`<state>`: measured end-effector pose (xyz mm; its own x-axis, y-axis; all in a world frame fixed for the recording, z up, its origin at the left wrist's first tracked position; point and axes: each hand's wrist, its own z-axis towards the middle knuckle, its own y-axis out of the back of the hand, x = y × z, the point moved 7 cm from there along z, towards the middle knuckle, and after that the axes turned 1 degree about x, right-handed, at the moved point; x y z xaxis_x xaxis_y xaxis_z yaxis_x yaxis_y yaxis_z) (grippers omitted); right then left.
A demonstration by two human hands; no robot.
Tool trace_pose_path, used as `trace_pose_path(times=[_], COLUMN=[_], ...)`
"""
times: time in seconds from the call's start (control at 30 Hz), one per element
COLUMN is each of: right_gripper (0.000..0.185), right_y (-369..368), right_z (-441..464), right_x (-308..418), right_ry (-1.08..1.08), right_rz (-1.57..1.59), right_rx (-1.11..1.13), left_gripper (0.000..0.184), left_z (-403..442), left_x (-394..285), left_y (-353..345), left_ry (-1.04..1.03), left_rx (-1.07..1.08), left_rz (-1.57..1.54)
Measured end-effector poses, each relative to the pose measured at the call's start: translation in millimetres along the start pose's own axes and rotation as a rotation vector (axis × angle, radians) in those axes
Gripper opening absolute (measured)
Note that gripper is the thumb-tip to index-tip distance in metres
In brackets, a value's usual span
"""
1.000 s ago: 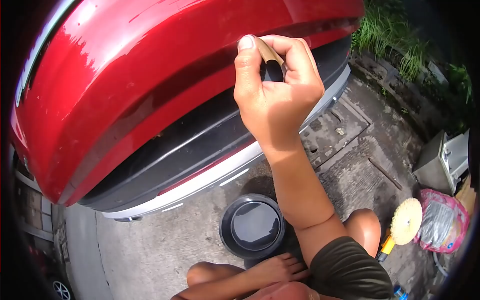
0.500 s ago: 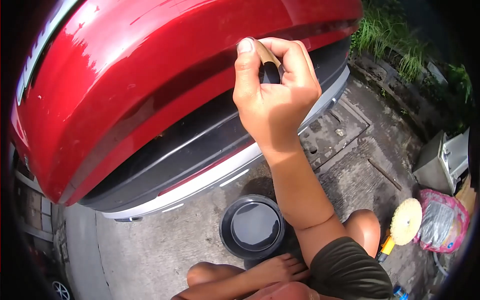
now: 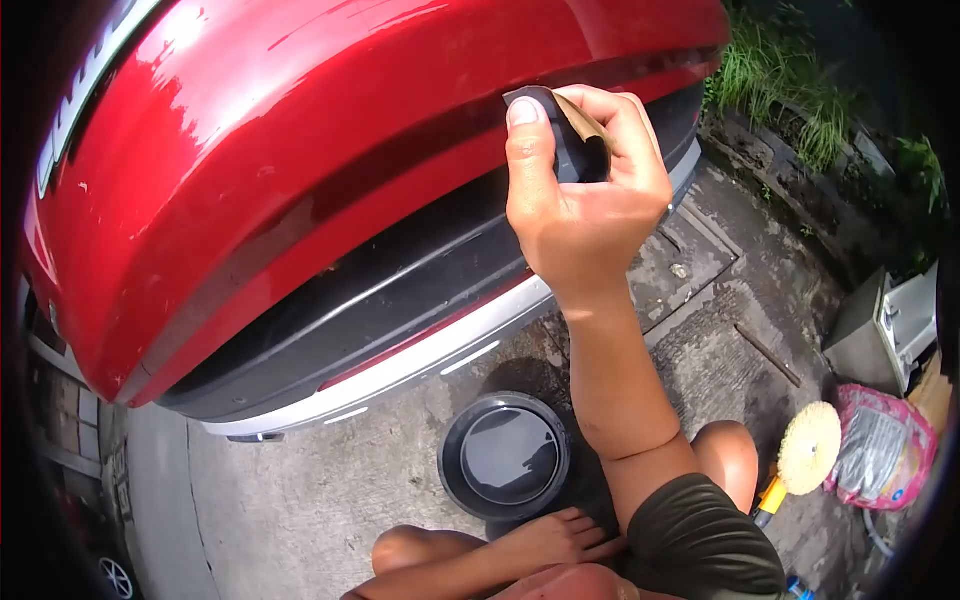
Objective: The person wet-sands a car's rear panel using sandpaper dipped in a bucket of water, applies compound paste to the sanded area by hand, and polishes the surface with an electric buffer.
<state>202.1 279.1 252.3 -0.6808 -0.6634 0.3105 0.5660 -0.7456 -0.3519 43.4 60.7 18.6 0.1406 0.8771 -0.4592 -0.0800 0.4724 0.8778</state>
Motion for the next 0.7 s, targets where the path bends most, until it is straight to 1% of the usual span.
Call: trace_pose_path(times=[0.1, 0.17, 0.2, 0.3, 0.33, 0.43, 0.47, 0.57, 0.6, 0.63, 0.7], right_gripper=[0.017, 0.016, 0.015, 0.017, 0.016, 0.014, 0.014, 0.017, 0.018, 0.018, 0.015], right_y=[-5, -12, -12, -4, -4, -14, -13, -1, -3, -4, -14], right_z=[1, -1, 1, 8, 6, 1, 0, 1, 5, 7, 2], right_x=[-1, 4, 6, -9, -14, 11, 8, -27, -24, -8, 13], right_ry=[-0.016, -0.083, -0.062, -0.027, -0.135, 0.020, 0.001, -0.201, -0.183, -0.050, -0.074], right_rz=[0.047, 0.100, 0.073, 0.103, 0.138, 0.039, 0.049, 0.154, 0.189, 0.078, 0.070], right_rx=[0.035, 0.085, 0.086, 0.001, -0.004, 0.086, 0.089, -0.027, -0.050, -0.004, 0.121], left_gripper=[0.056, 0.056, 0.056, 0.056, 0.056, 0.057, 0.057, 0.056, 0.056, 0.056, 0.056], left_z=[1, 2, 2, 2, 2, 3, 2, 2, 2, 3, 5], left_x=[0, 2, 2, 2, 2, 4, 4, 4, 3, 3, 3], left_y=[4, 5, 6, 7, 6, 0, -2, 0, 1, 0, 0], left_ry=[0.000, -0.004, -0.008, -0.007, -0.005, -0.015, -0.020, -0.021, -0.014, -0.012, -0.019], left_rx=[0.010, 0.018, 0.017, 0.008, 0.003, 0.012, 0.024, 0.023, 0.009, -0.005, 0.001], left_rz=[-0.005, -0.006, -0.008, -0.011, -0.010, 0.005, 0.011, 0.019, 0.008, -0.002, -0.007])
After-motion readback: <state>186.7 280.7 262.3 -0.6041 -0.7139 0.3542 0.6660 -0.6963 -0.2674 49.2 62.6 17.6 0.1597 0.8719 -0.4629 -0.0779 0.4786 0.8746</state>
